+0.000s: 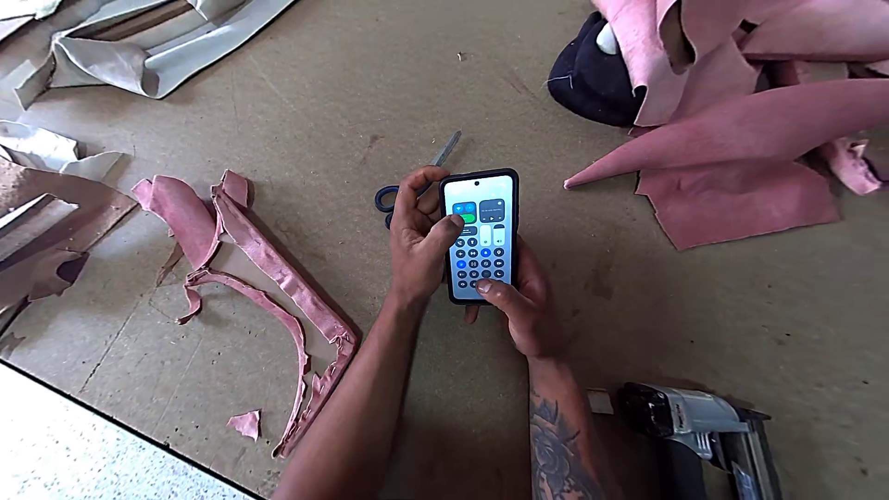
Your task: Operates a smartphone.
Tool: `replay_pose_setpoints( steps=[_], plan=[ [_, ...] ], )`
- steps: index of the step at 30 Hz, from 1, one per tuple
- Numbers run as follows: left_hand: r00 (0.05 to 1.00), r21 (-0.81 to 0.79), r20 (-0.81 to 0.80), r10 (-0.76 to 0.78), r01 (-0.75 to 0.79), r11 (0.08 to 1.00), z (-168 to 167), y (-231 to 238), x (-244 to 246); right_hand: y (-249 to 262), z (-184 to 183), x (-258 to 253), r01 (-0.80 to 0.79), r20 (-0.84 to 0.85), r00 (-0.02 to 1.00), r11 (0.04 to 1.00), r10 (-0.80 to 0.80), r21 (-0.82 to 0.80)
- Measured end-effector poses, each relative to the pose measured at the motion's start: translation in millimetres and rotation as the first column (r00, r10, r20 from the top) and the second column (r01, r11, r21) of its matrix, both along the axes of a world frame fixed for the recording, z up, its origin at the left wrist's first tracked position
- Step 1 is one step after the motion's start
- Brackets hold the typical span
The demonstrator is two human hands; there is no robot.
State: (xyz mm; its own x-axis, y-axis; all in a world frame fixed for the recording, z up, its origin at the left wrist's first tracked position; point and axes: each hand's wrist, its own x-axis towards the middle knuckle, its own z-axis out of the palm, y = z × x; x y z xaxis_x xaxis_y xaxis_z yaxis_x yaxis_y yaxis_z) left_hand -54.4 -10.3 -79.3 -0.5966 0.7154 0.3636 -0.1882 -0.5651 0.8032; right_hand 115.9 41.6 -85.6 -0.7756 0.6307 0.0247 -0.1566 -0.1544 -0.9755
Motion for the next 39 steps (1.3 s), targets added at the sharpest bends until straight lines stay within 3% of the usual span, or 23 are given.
replay_pose_setpoints(
  steps=[19,29,39],
  plan=[
    [0.999,-0.005,-0.032,-0.018,0.018,1.0,0,-2,4,2,-1,1,-0.039,0.009,0.999,0.998,0.039,-0.04],
    [0.998,-0.022,-0.04,-0.046,0.045,0.999,-1,3,14,5,-5,-4,0.003,-0.16,0.987,0.981,-0.034,-0.194],
    [0.999,0.019,0.037,-0.033,0.032,0.999,-5,3,10,-5,-6,-14,-0.014,-0.168,0.985,0.965,-0.031,-0.262]
  ],
)
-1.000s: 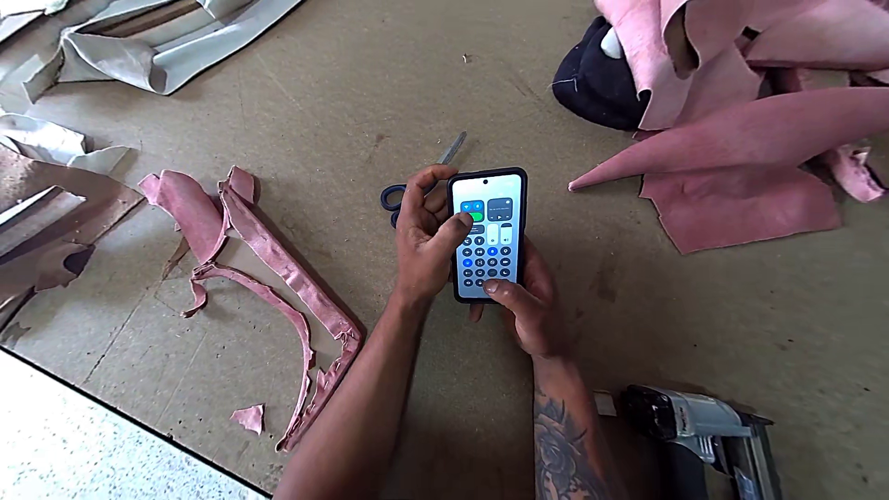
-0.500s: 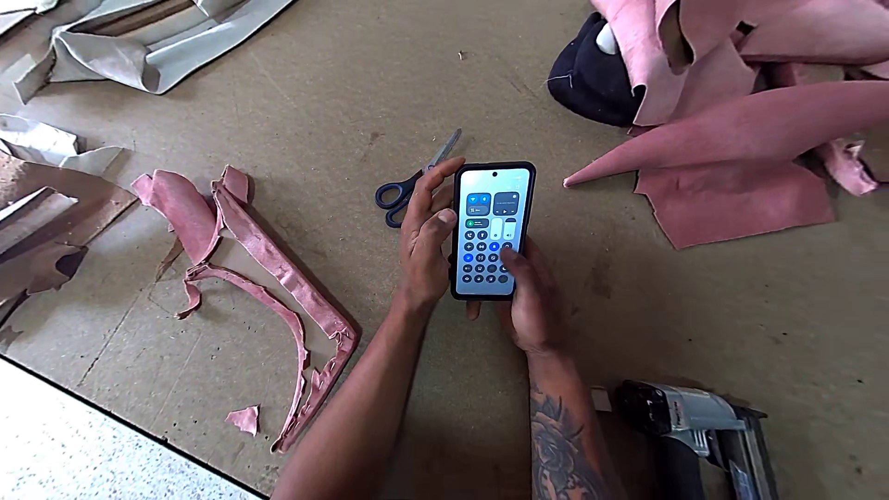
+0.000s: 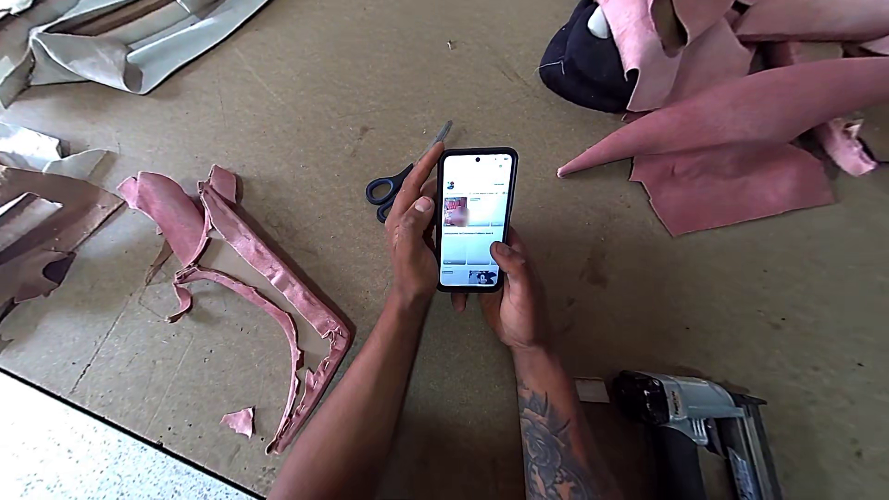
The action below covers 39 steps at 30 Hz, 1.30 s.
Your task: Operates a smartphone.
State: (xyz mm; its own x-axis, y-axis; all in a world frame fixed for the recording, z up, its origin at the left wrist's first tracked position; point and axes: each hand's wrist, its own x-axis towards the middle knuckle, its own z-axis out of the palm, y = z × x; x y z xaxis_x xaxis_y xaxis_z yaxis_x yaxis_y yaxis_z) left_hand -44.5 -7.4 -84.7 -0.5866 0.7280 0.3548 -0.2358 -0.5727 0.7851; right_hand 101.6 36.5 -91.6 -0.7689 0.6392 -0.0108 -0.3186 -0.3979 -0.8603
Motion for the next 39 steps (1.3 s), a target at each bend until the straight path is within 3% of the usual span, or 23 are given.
replay_pose_setpoints(
  steps=[39],
  plan=[
    [0.999,0.015,-0.024,0.029,-0.028,0.999,1.5,2.1,2.2,-4.5,6.5,0.6,0.037,0.09,0.995,0.989,-0.05,0.14]
  ],
)
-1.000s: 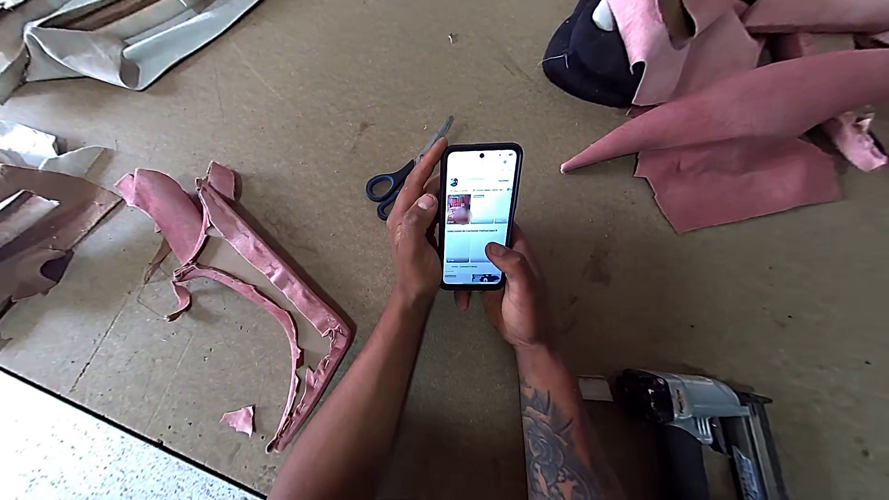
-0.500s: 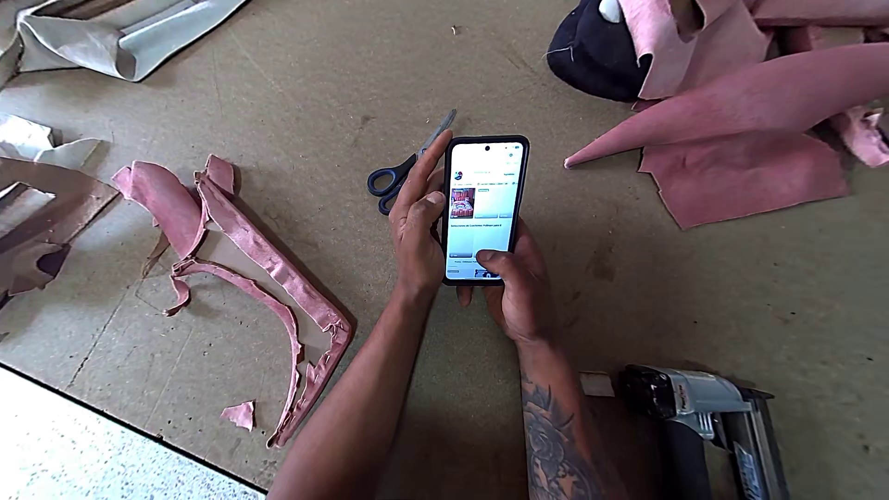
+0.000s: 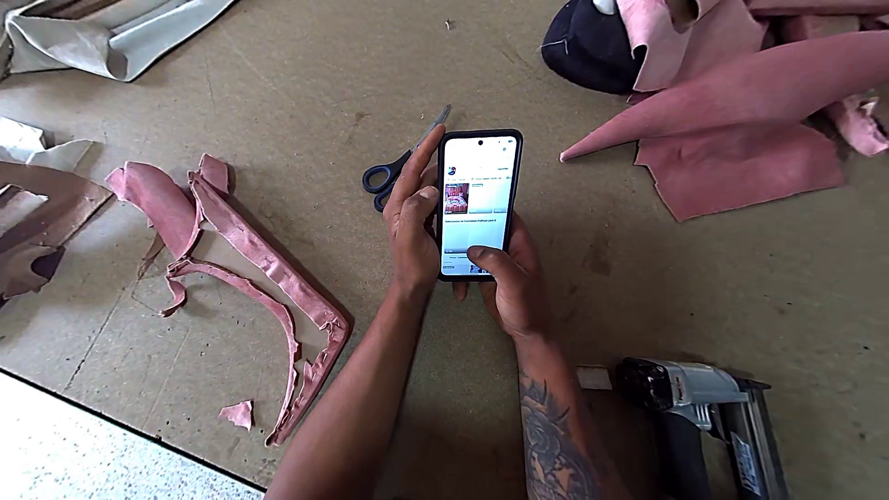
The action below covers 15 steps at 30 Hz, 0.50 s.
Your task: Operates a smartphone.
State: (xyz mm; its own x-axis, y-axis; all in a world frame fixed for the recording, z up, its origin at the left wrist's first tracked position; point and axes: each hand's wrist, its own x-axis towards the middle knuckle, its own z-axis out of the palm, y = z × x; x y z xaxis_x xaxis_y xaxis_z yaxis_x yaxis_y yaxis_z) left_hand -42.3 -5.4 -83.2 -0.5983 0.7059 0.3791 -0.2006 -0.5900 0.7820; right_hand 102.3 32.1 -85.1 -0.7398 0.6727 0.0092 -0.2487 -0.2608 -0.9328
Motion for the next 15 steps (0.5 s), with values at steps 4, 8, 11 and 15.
replay_pose_setpoints(
  steps=[4,8,11,15],
  plan=[
    [1.0,0.002,0.01,-0.011,0.011,1.0,-0.3,0.1,-0.2,-0.1,0.7,-0.2,0.004,0.01,1.0,1.0,-0.004,-0.011],
    [1.0,0.002,0.009,-0.016,0.016,1.0,-0.6,0.3,-0.6,-0.7,-0.2,-0.3,0.016,0.014,1.0,1.0,-0.015,-0.018],
    [1.0,-0.007,0.01,-0.017,0.017,1.0,-1.2,0.4,-0.6,-0.8,0.6,0.4,0.014,0.024,1.0,1.0,-0.013,-0.025],
    [1.0,-0.001,0.014,-0.025,0.025,1.0,-0.7,0.3,-0.5,-0.2,1.3,1.1,0.008,0.024,1.0,1.0,-0.007,-0.029]
  ],
)
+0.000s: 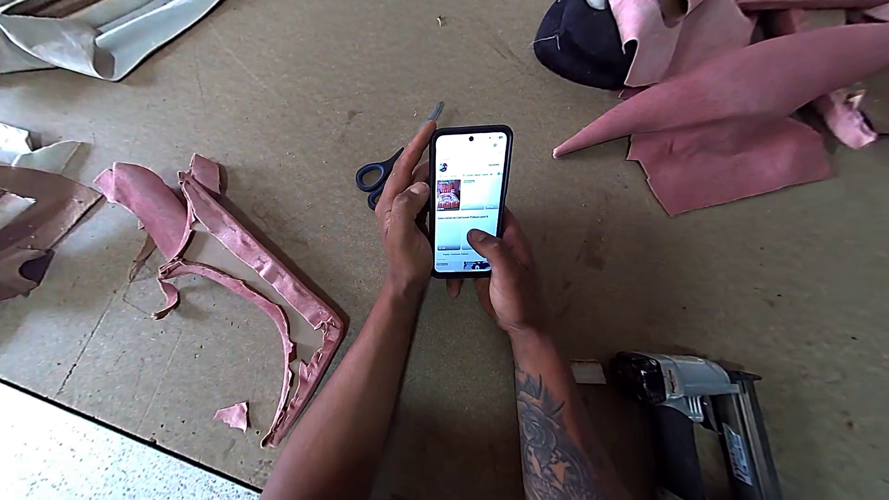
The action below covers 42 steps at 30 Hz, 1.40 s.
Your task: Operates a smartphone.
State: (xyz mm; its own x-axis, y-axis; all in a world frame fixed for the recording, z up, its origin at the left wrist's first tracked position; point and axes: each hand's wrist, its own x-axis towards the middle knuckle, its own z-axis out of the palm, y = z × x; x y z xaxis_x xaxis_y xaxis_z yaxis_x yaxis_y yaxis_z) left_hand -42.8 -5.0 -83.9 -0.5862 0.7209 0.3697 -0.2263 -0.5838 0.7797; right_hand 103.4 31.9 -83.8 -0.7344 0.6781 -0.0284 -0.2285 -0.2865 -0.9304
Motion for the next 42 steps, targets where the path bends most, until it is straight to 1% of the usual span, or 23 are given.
replay_pose_setpoints(
  steps=[9,14,24,32,36,42],
  plan=[
    [1.0,0.01,-0.012,0.004,-0.004,1.0,-0.9,0.0,-2.1,0.1,-2.3,1.8,-0.031,-0.017,0.999,0.998,0.032,0.045],
    [1.0,0.002,-0.01,0.002,-0.002,1.0,-0.1,-0.2,-2.7,-0.1,-2.5,1.1,-0.025,0.006,1.0,0.998,0.025,0.06],
    [1.0,0.002,0.01,0.001,-0.001,1.0,-0.5,0.4,-4.5,0.7,-1.1,-0.3,-0.029,0.015,0.999,0.999,0.029,0.042],
    [1.0,-0.021,-0.017,0.0,-0.001,1.0,-0.3,-0.9,-5.6,0.7,-0.9,0.0,-0.021,0.02,1.0,0.999,0.021,0.039],
    [1.0,-0.016,-0.003,-0.007,0.007,1.0,0.3,-1.2,-4.2,0.0,-1.0,0.2,-0.01,0.024,1.0,0.999,0.009,0.032],
    [0.997,-0.066,-0.012,0.075,-0.076,0.995,1.0,0.3,-3.8,2.7,-2.2,-1.9,-0.02,0.01,1.0,0.999,0.019,0.028]
  ],
)
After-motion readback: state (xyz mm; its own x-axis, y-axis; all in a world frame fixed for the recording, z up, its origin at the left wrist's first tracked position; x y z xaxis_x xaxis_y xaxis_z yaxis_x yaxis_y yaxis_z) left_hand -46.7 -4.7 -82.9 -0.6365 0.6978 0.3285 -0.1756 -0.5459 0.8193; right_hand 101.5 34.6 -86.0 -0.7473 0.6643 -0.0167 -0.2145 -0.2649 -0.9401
